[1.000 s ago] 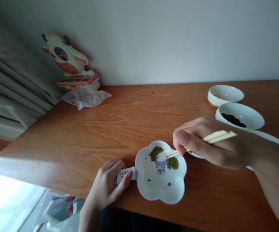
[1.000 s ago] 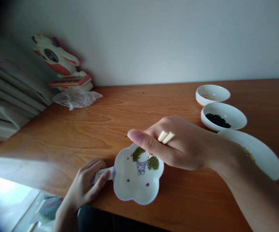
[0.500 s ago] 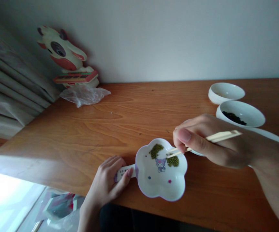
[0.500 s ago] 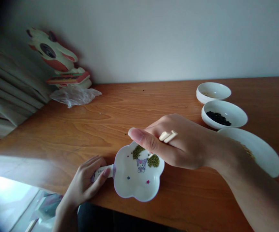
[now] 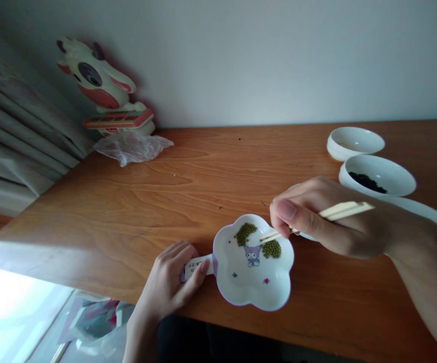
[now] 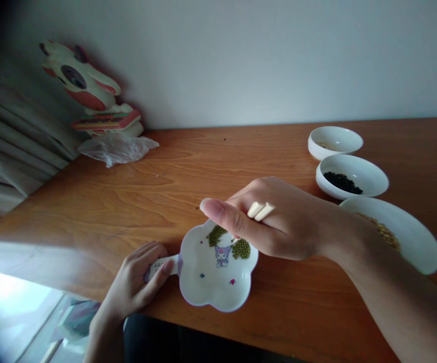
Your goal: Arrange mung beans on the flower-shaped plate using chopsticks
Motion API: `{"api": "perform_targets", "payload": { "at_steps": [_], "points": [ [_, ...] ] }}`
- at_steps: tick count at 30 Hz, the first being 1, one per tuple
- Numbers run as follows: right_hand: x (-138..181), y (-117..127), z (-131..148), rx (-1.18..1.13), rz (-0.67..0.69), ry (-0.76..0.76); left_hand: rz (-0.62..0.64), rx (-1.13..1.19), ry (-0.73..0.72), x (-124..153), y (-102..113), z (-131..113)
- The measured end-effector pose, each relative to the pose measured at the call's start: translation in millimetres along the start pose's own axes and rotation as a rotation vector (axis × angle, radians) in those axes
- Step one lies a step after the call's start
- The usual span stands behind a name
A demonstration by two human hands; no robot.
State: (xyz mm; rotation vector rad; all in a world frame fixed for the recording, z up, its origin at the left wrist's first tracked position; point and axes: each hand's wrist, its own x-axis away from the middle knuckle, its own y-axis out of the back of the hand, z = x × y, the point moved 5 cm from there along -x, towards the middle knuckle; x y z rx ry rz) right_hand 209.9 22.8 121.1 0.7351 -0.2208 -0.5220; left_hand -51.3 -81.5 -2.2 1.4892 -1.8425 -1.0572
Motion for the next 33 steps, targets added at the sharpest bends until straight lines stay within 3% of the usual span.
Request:
{"api": "perform_targets", "payload": {
  "at_steps": [33],
  "points": [
    [0.2, -1.5, -6.1, -0.088, -0.009, -0.017, -0.005, 0.001, 0.003, 0.2, 0.0, 0.4]
  ]
}}
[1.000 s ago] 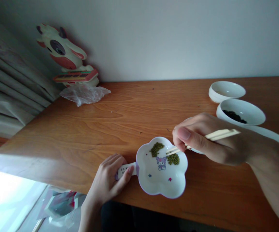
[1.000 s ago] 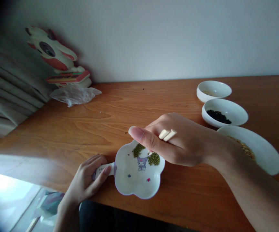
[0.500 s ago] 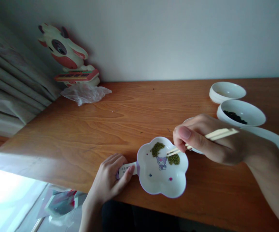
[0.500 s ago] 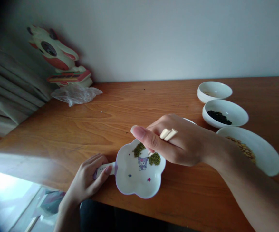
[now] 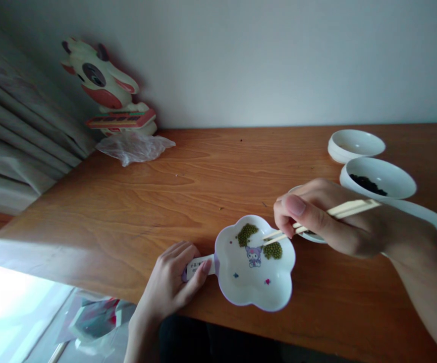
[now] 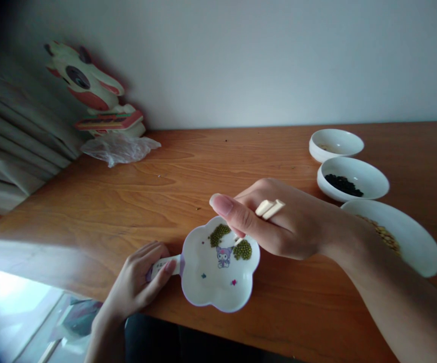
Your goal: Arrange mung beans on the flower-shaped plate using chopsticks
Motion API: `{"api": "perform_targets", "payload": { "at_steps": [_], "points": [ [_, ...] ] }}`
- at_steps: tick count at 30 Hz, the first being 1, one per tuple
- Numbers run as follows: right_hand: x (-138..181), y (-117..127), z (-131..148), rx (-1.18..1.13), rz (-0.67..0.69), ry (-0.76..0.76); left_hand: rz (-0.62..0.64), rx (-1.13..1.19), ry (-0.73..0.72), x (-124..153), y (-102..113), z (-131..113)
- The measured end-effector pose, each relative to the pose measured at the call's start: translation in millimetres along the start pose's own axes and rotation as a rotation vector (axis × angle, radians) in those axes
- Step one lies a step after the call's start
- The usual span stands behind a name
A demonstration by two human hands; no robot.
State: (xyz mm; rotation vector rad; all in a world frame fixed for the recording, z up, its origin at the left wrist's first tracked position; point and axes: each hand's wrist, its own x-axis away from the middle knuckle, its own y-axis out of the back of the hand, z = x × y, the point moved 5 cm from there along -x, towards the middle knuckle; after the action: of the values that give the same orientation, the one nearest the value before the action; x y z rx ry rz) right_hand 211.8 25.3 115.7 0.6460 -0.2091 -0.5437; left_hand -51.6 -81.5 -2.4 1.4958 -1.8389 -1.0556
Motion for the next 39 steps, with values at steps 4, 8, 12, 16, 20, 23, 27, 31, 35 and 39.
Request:
{"api": "perform_targets", "payload": {
  "at_steps": [4, 8, 12, 16, 20, 23, 27, 31, 35, 39],
  "points": [
    [0.6, 2.0, -2.6, 0.032, -0.007, 0.002, -0.006, 0.001, -0.009, -0.7, 0.4, -1.4],
    [0.6, 1.0, -5.0, 0.047, 0.02, -0.02, -0.01, -0.003, -0.017, -0.6, 0.3, -1.9],
    [1.9, 0.4, -4.9, 0.048, 0.022, -0.025, -0.007, -0.004, -0.007, -1.0, -0.1, -1.7],
    [2.1, -0.1, -4.4, 0.084, 0.024, -0.011, -0.013, -0.011, -0.004, -1.8, 0.2, -2.1],
    [1.1, -0.4, -4.6, 0.08, 0.0, 0.001, -0.018, -0.009, -0.004, -2.4, 1.5, -3.7],
    [0.8, -1.7, -4.2, 0.069, 0.009, -0.008, -0.016, 0.003, -0.006, -2.7, 2.3, -5.6],
    [1.4, -0.9, -1.1, 0.086, 0.011, -0.002, -0.008, 0.01, 0.002, -3.6, 2.6, -6.5],
    [1.3, -0.5, -0.9, 0.094, -0.003, -0.023, 0.001, 0.013, 0.0, -3.2, 1.7, -5.9],
    [-0.4, -1.1, -1.9, 0.08, -0.037, -0.017, -0.014, 0.006, -0.007, -1.4, 1.2, -4.6],
    [-1.2, -1.4, -1.4, 0.073, -0.048, 0.012, -0.017, -0.004, -0.005, -1.5, 0.9, -3.5]
  ]
}}
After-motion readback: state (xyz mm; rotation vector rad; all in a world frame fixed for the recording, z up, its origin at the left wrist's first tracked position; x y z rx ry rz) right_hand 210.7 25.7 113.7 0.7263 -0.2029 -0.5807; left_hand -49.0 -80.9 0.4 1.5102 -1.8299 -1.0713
